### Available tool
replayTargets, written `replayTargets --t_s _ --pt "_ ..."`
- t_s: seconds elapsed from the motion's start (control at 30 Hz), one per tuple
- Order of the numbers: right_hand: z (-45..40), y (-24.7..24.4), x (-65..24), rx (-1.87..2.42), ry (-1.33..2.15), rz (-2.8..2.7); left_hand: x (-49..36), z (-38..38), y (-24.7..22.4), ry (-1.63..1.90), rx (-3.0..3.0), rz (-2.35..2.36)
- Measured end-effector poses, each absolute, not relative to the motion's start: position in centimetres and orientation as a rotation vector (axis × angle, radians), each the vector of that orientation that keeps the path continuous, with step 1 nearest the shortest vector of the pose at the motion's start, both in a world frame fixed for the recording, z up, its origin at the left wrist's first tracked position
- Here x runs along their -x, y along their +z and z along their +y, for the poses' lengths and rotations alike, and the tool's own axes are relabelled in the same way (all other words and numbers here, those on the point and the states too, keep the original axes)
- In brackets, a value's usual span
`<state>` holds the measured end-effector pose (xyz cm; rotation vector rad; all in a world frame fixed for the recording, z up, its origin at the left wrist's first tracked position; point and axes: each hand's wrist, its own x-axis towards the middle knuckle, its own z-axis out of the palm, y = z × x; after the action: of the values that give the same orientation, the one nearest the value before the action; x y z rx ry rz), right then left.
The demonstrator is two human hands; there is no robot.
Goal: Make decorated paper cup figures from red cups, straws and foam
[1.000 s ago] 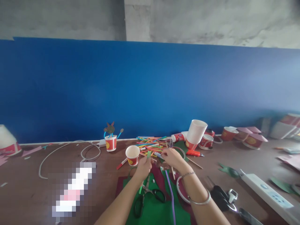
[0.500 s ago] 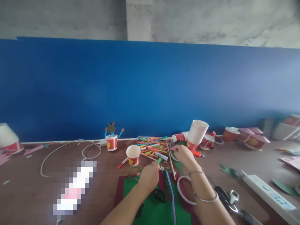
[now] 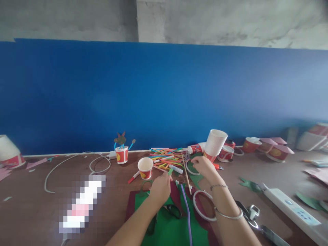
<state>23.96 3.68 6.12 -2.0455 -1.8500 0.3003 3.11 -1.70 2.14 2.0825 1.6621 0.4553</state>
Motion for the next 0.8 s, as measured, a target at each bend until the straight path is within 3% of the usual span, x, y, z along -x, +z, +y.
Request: replayTargets --t_s 0.27,0.5,0.8 --pt "3.6 6.4 -25.7 2.042 0.305 -1.807 -0.6 -1.7 6.6 0.678 -2.197 1.972" --pt "3.5 6.7 -25.1 1.997 0.302 -1.843 2.5 -1.5 8.7 0.113 -2.111 2.099" --pt "3.3 7.0 -24.4 1.97 0.318 -1.882 4.4 -0.8 8.2 0.055 -2.193 2.015"
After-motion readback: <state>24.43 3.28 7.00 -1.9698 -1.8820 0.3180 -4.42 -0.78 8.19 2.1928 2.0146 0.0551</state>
